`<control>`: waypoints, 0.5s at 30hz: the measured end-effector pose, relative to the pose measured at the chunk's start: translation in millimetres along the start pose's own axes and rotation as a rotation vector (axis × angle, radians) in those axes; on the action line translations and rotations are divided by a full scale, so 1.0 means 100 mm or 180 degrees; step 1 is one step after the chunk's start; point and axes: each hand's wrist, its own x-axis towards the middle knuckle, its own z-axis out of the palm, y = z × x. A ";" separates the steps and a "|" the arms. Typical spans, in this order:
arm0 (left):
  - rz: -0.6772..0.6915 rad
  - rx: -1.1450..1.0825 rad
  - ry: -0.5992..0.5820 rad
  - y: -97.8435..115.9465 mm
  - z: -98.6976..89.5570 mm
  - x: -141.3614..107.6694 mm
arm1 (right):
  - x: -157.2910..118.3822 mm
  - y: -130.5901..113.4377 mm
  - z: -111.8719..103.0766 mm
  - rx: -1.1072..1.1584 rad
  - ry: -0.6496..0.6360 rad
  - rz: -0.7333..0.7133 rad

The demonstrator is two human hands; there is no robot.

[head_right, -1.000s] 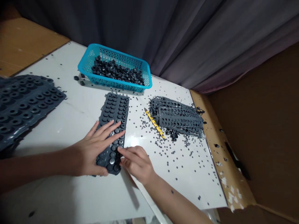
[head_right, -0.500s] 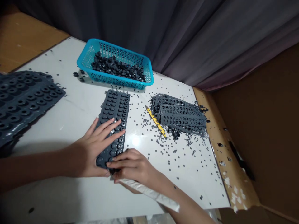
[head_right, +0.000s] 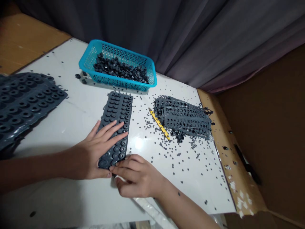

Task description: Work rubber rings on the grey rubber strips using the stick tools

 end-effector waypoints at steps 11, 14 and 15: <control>-0.0083 0.0129 0.0003 0.00 0.06 0.02 | 0.18 -0.10 0.02 -0.0224 0.0142 0.0283; -0.0087 0.0159 -0.0031 0.00 0.06 0.02 | 0.20 -0.12 0.01 -0.0212 0.0144 0.0303; -0.0090 0.0164 -0.0044 0.00 0.05 0.02 | 0.20 -0.13 0.01 -0.0206 0.0142 0.0309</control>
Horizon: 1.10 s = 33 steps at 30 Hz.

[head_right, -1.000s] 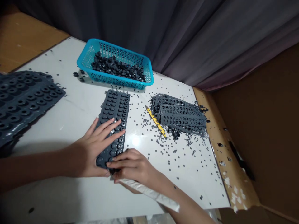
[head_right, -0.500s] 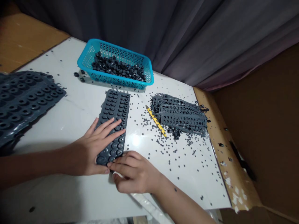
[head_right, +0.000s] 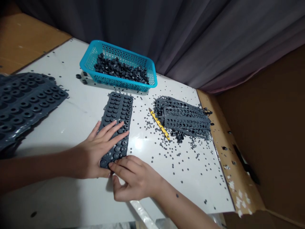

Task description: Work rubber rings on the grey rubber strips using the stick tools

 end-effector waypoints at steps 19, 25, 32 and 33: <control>0.0169 -0.0249 0.0055 0.01 -0.14 -0.02 | -0.20 0.61 -0.38 -0.1013 0.1706 0.2142; 0.1015 -0.0671 0.0468 0.07 -0.29 -0.02 | -0.11 0.29 -0.24 0.0651 0.0984 0.1562; 0.1988 0.0302 -0.0160 0.06 -0.20 -0.15 | -0.14 0.17 -0.03 0.1155 0.0084 0.0589; 0.1970 0.0359 -0.0200 0.05 -0.20 -0.14 | -0.15 0.18 -0.02 0.1073 0.0077 0.0545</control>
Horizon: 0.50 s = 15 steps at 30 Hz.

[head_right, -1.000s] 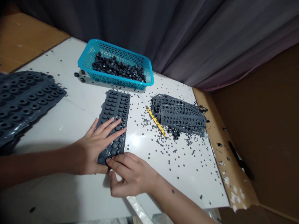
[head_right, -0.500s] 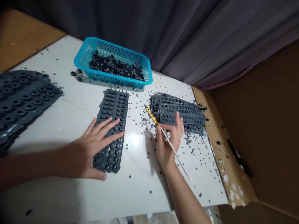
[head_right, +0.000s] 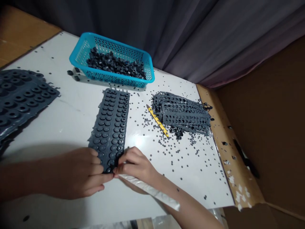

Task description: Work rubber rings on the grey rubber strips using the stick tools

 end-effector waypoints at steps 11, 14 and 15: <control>0.0016 0.0028 -0.0196 -0.10 0.06 -0.01 | -0.01 0.10 -0.03 -0.0548 -0.0177 -0.0613; -0.0069 -0.0050 -0.0260 -0.11 0.05 -0.02 | -0.01 0.11 -0.03 -0.0786 -0.0164 -0.0746; -0.0089 -0.0054 -0.0290 -0.11 0.05 -0.02 | -0.01 0.11 -0.03 -0.0879 -0.0184 -0.0779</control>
